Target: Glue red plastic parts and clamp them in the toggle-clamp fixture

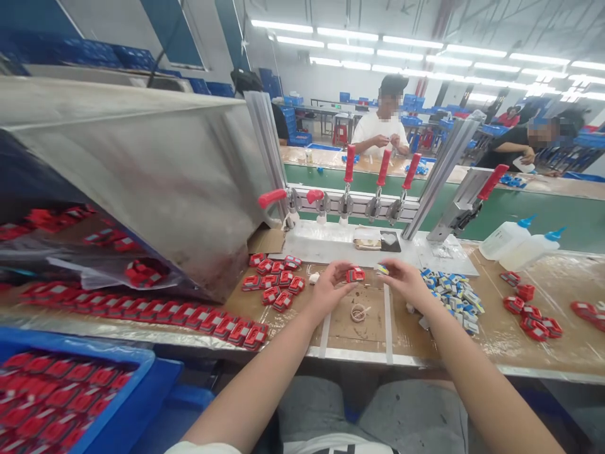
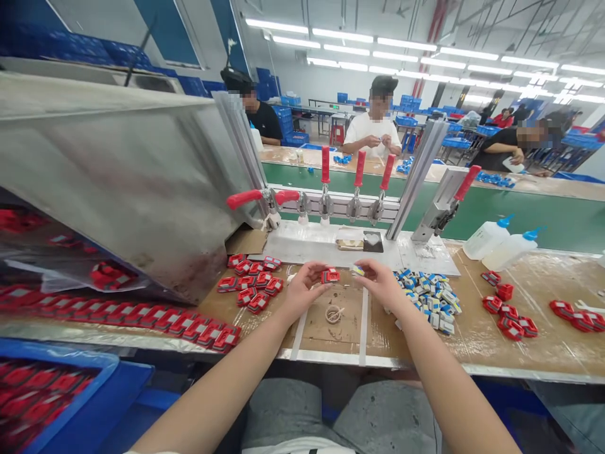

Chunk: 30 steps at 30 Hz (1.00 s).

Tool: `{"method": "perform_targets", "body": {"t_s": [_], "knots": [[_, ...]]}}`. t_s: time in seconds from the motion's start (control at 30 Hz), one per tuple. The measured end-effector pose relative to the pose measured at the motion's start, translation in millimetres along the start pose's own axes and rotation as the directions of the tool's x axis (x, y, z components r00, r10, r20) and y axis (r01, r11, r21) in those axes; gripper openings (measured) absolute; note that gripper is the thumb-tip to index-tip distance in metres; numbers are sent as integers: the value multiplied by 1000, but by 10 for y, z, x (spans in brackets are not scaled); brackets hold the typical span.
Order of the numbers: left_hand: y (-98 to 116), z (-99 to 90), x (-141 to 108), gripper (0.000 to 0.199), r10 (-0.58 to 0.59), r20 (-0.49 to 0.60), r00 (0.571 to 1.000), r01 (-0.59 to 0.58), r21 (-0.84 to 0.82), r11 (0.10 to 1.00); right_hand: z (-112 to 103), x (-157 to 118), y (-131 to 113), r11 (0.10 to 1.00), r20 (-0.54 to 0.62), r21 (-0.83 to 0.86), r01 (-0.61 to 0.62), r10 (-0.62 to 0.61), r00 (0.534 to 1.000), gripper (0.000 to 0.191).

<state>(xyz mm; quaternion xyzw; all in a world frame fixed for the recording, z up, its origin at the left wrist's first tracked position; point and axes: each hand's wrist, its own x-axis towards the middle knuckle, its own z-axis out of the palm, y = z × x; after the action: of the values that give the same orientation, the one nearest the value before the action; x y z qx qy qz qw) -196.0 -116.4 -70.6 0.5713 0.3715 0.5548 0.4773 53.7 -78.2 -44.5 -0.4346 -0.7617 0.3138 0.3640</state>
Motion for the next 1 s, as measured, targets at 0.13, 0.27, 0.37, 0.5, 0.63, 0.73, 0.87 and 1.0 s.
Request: {"method": "perform_targets", "body": {"t_s": [0.13, 0.27, 0.37, 0.5, 0.63, 0.73, 0.87, 1.0], "knots": [[184, 60, -54, 47, -24, 43, 999, 25, -24, 999, 22, -167, -235, 961, -34, 274, -46, 57, 998, 46], [359, 148, -120, 49, -30, 107, 994, 35, -49, 998, 88, -287, -465, 977, -141, 196, 81, -53, 989, 39], [450, 209, -167, 49, -34, 118, 992, 42, -71, 997, 110, -350, -586, 973, -187, 15, 229, -222, 957, 33], [515, 270, -218, 50, -40, 123, 992, 51, -89, 995, 100, -433, -669, 923, -117, -135, 361, -377, 919, 36], [539, 305, -262, 53, -55, 116, 992, 68, -116, 991, 78, -493, -668, 883, -92, -192, 428, -451, 888, 42], [547, 327, -295, 52, -68, 114, 991, 83, -135, 987, 67, -504, -641, 869, -96, -209, 449, -475, 875, 43], [534, 354, -315, 58, -117, 82, 990, 130, -171, 977, 52, -504, -629, 839, -49, -272, 470, -500, 864, 41], [460, 387, -218, 66, -215, 51, 975, 221, -217, 951, 14, -434, -591, 786, 90, -414, 459, -466, 880, 58]]}}
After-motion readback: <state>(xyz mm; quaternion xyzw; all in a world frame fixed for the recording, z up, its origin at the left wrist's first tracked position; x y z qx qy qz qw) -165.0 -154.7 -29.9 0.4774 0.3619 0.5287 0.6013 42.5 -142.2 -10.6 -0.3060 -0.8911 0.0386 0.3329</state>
